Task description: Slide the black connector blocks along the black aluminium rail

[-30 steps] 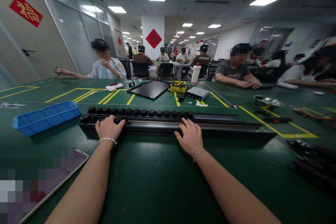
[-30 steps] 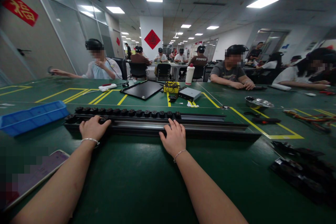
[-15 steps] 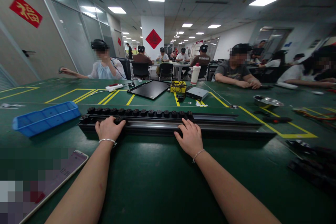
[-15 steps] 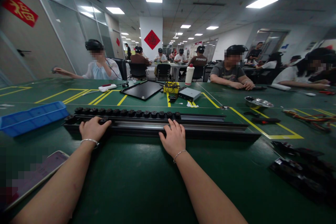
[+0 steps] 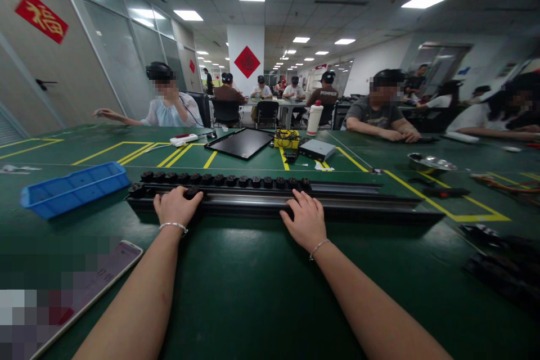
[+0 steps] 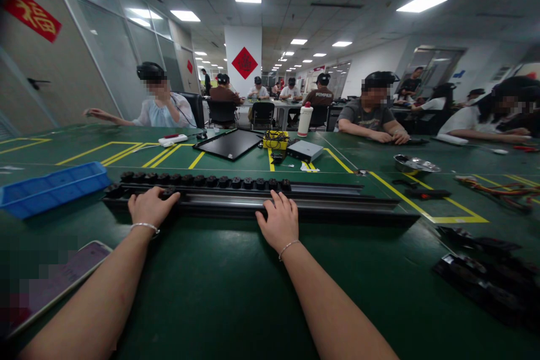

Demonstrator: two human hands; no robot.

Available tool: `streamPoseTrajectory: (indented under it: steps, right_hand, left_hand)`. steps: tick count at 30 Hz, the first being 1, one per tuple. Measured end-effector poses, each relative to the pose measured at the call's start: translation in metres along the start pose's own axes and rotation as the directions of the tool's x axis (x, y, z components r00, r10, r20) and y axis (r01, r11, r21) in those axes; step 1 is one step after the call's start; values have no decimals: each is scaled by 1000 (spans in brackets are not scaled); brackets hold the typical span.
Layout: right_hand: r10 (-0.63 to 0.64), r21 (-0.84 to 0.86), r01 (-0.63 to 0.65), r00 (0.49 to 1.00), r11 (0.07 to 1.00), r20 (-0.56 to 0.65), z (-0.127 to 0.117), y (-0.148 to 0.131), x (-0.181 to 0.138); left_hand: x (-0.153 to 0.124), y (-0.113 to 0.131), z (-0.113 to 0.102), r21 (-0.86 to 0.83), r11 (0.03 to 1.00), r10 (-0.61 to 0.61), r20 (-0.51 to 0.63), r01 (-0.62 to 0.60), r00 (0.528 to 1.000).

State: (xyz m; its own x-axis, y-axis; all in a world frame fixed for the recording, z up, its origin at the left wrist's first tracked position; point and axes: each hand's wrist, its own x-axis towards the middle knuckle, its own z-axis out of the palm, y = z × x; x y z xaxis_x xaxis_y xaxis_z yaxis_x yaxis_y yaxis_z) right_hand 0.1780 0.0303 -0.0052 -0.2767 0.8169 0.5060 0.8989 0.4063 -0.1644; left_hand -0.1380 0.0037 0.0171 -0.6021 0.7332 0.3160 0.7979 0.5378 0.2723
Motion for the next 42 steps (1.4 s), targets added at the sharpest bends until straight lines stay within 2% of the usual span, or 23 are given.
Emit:
streamPoseTrajectory:
  steps: [6, 33, 42]
  right_hand:
    - [1, -4, -1, 1000, 1000, 3, 0, 0, 0]
    - [8, -4, -8, 1000, 1000, 25, -2, 0, 0]
    - [9, 6, -9, 1000, 1000, 25, -3, -1, 0]
  left_hand:
    - [-1, 3, 1, -15, 998, 60, -22, -60, 998]
    - [-4, 5, -1, 7, 997, 78, -26, -78, 997]
    - [-4, 4, 4, 40, 996, 83, -44, -82, 996]
